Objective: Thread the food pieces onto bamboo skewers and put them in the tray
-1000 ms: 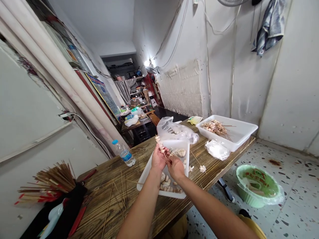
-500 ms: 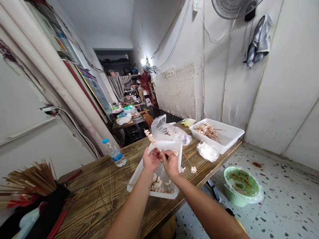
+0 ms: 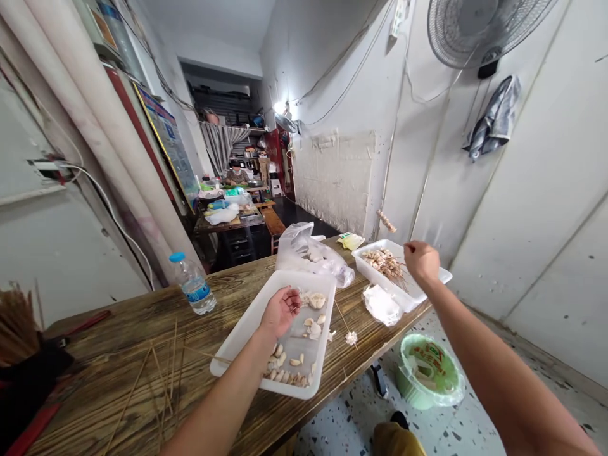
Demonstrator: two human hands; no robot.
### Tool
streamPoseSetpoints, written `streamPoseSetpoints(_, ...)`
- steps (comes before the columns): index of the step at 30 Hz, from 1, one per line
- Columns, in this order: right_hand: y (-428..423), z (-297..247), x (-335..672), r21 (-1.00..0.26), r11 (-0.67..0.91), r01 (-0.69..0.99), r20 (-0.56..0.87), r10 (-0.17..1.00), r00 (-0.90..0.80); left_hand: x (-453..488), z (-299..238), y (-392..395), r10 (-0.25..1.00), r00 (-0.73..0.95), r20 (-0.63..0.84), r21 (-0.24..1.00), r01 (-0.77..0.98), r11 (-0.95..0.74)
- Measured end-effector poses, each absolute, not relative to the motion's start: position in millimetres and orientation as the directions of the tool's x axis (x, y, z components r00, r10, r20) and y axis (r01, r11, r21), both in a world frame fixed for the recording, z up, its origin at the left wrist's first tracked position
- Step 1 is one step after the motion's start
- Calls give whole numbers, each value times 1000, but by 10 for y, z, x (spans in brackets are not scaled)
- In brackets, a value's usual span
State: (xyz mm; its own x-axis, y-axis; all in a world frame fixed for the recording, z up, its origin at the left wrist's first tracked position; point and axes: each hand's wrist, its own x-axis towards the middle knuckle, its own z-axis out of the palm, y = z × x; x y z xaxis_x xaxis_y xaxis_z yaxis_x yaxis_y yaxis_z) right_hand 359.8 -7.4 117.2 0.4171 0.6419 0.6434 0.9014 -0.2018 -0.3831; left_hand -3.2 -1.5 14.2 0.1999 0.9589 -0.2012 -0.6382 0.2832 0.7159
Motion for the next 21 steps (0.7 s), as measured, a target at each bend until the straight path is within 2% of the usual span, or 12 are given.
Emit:
streamPoseSetpoints(4,59,1315,4082,-420,-443,792,405,689,600,-9,158,-34,964,193,-183,760,-594,263)
streamPoseSetpoints(7,196,1202,4297,-481,-516,708,194,725,661,-1,155,-45,965,193,-180,787,-560,259)
streamPoseSetpoints(9,305,1090,4376,-507,-522,686,124,743,657,1,145,-50,962,208,-175,806,-531,261)
streamPoseSetpoints(12,444,966,4455,-478,-524,705,105,762,638,-1,125,-51,959,236,-160,832,-490,259)
streamPoseSetpoints(16,429,934,4661,-313,-534,785,181,778,602,-3,125,-63,957,223,-186,854,-444,269)
streamPoseSetpoints(18,347,959,4829,-184,-503,845,267,801,535,1,143,-84,954,230,-192,868,-414,275)
streamPoseSetpoints(21,254,1026,5074,125,-327,937,402,880,254,11,179,-130,947,264,-182,893,-358,272)
